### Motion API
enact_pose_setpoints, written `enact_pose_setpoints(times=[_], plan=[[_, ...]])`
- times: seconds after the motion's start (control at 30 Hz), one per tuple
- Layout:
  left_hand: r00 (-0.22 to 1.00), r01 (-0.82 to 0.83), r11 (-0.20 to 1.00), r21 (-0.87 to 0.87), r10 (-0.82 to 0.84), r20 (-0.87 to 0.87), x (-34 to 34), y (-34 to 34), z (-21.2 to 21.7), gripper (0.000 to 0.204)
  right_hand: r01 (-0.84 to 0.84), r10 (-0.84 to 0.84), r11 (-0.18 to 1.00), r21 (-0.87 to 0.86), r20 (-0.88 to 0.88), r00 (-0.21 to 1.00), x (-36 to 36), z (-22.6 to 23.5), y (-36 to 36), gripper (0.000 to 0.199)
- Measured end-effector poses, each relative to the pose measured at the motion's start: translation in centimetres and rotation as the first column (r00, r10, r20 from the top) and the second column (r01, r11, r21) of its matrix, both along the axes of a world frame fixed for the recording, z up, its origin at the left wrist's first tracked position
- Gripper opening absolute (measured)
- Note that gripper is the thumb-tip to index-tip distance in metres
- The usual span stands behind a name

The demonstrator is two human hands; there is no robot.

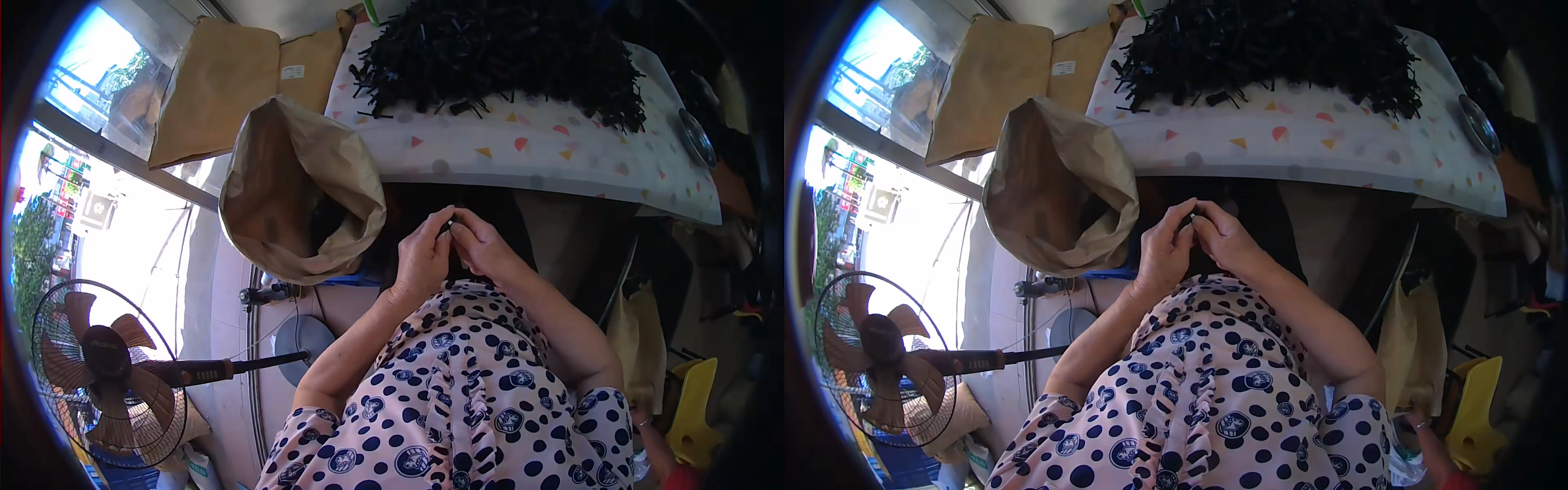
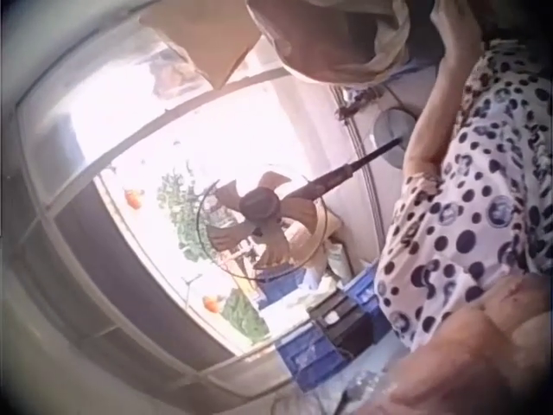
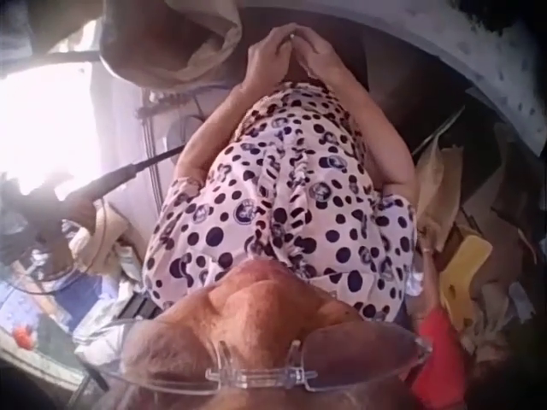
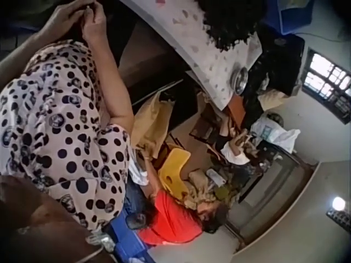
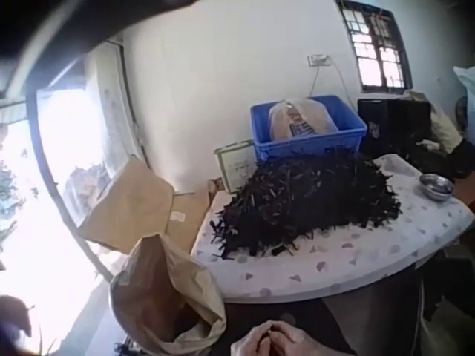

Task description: Assembling small black plastic components by hand at a production workstation.

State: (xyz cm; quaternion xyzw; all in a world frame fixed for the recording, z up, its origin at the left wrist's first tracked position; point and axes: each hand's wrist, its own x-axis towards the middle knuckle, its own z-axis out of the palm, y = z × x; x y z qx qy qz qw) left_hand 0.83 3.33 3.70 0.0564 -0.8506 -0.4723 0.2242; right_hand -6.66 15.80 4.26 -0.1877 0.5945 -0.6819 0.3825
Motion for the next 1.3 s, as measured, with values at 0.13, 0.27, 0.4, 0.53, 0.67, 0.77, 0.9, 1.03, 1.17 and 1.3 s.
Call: enact_pose_setpoints(times=[0.13, 0.27, 0.4, 0.53, 0.67, 0.77, 0.9, 1.03, 1.17, 1.3], plan=[[0.998, -0.061, 0.998, -0.014, 0.06, -0.027, -0.6, -4.4, 1.0, 0.034, -0.05, 0.068, 0.997, 0.064, -0.318, 0.946, -3.3, -1.0, -2.2, 0.025], [0.953, -0.29, 0.956, -0.047, 0.293, 0.081, 0.1, -13.1, 2.0, 0.032, 0.144, 0.001, 0.974, 0.176, -0.635, 0.773, -10.3, -0.3, -2.9, 0.028], [0.885, -0.216, 0.898, -0.382, 0.345, 0.312, 1.7, -19.7, -2.2, 0.035, 0.433, -0.268, 0.901, 0.041, -0.73, 0.628, -16.1, -1.1, -6.2, 0.033], [0.832, -0.071, 0.874, -0.48, 0.318, 0.455, 2.0, -20.0, -5.1, 0.032, 0.288, -0.276, 0.937, 0.196, -0.086, 0.957, -17.9, 1.8, -10.4, 0.028], [0.835, -0.06, 0.897, -0.439, 0.286, 0.471, 1.4, -20.0, -6.3, 0.034, 0.31, -0.32, 0.947, 0.081, 0.235, 0.918, -20.8, -0.5, -12.4, 0.016], [0.803, -0.054, 0.911, -0.409, 0.284, 0.524, 0.9, -20.1, -5.5, 0.03, 0.343, -0.344, 0.938, 0.045, 0.234, 0.909, -20.6, -0.2, -11.7, 0.012], [0.918, -0.26, 0.79, -0.555, 0.38, 0.111, 0.5, -18.0, -3.2, 0.034, 0.146, -0.159, 0.986, 0.085, 0.167, 0.973, -19.2, 0.1, -7.0, 0.012], [0.978, -0.18, 0.941, 0.287, 0.141, 0.152, -1.2, -12.1, 0.1, 0.04, 0.044, -0.033, 0.984, 0.175, -0.066, 0.997, -17.1, -0.4, -3.5, 0.012], [0.955, 0.044, 0.482, 0.875, -0.279, 0.106, -2.9, -5.9, 3.2, 0.06, 0.01, 0.001, 0.999, 0.041, -0.254, 0.967, -9.7, 0.1, -1.3, 0.007], [0.885, 0.15, 0.216, 0.965, -0.464, -0.034, -2.9, -4.5, 1.2, 0.057, -0.043, 0.034, 0.999, -0.003, -0.545, 0.838, -3.5, -0.4, 0.8, 0.009]])
